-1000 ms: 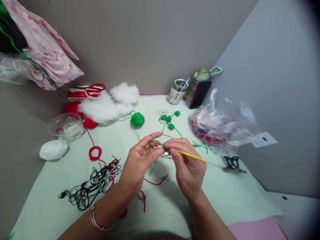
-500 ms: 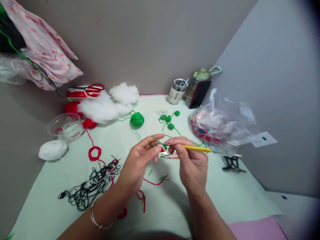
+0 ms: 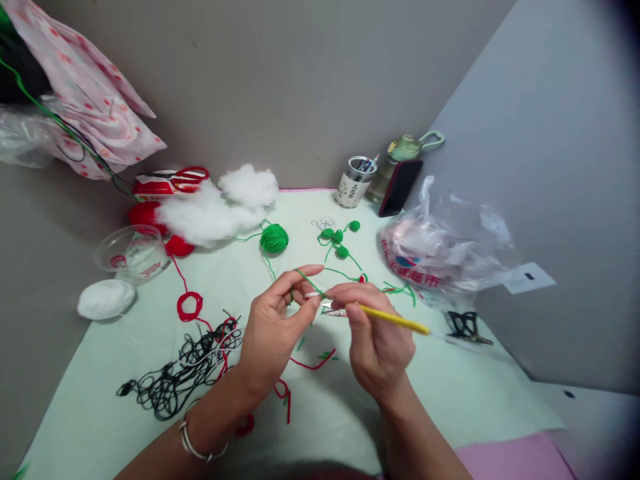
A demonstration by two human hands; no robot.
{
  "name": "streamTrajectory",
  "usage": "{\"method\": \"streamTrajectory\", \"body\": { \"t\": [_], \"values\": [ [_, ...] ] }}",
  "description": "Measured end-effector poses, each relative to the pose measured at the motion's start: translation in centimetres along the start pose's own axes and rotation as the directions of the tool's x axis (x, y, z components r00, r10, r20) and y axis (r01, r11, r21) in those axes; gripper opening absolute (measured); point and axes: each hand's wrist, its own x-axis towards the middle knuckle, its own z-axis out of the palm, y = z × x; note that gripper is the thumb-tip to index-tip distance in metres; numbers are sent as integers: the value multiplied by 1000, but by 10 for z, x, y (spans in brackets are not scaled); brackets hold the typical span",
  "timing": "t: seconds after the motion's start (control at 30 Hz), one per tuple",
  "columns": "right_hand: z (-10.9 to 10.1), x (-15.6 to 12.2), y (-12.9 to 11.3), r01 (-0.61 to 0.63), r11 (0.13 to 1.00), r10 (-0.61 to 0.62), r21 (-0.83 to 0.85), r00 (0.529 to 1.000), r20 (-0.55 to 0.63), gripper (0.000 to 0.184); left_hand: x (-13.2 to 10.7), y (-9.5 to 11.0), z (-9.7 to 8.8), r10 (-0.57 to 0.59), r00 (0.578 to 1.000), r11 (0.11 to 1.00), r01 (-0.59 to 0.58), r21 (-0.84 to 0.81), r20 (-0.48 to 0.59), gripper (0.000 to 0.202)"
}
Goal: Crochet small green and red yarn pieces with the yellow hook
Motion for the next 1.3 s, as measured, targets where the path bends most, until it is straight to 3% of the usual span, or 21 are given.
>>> {"method": "streamTrajectory", "body": {
  "t": [0.07, 0.17, 0.23, 0.3, 0.4, 0.5, 0.63, 0.77, 0.87, 0.97, 1.13, 1.3],
  "values": [
    [4, -4, 3, 145, 972, -141, -184, 989, 33, 25, 0, 0, 1, -36, 999, 996, 36, -76, 3, 35],
    [8, -7, 6, 214, 909, -211, -358, 976, 48, 30, 2, 1, 1, -191, 977, 933, 211, -291, 94, 42],
    [8, -6, 6, 154, 946, -160, -286, 987, 1, 28, 4, 3, 0, -286, 942, 858, 333, -391, 175, 40],
    [5, -2, 5, 4, 998, -9, -63, 996, -84, 24, 6, 6, -2, -321, 922, 815, 385, -432, 216, 37],
    [2, 5, 2, -197, 941, 238, 273, 963, -123, 22, 7, 9, -3, -287, 935, 840, 350, -414, 208, 35],
    [2, 8, 1, -262, 915, 292, 307, 955, -56, 19, 5, 8, -1, -246, 950, 897, 299, -326, 195, 33],
    [5, 3, 1, -158, 982, 163, 105, 986, -38, 21, 4, 3, 2, -169, 980, 941, 193, -277, 106, 35],
    [5, -1, 2, 21, 992, -23, -128, 1000, -15, 29, 5, 0, 1, -276, 945, 860, 324, -394, 175, 33],
    [1, 4, 3, -108, 992, 114, 61, 988, -108, 25, 7, 3, 0, -334, 914, 787, 404, -466, 228, 28],
    [-1, 9, 4, -258, 908, 298, 330, 951, -78, 22, 7, 4, 0, -298, 938, 812, 348, -469, 179, 29],
    [0, 9, 4, -303, 891, 326, 338, 945, -12, 16, 6, 4, 3, -205, 969, 926, 237, -294, 136, 32],
    [-2, 8, 7, -422, 744, 463, 518, 884, 55, 21, 5, 10, 2, -198, 971, 949, 223, -222, 132, 31]
  ]
}}
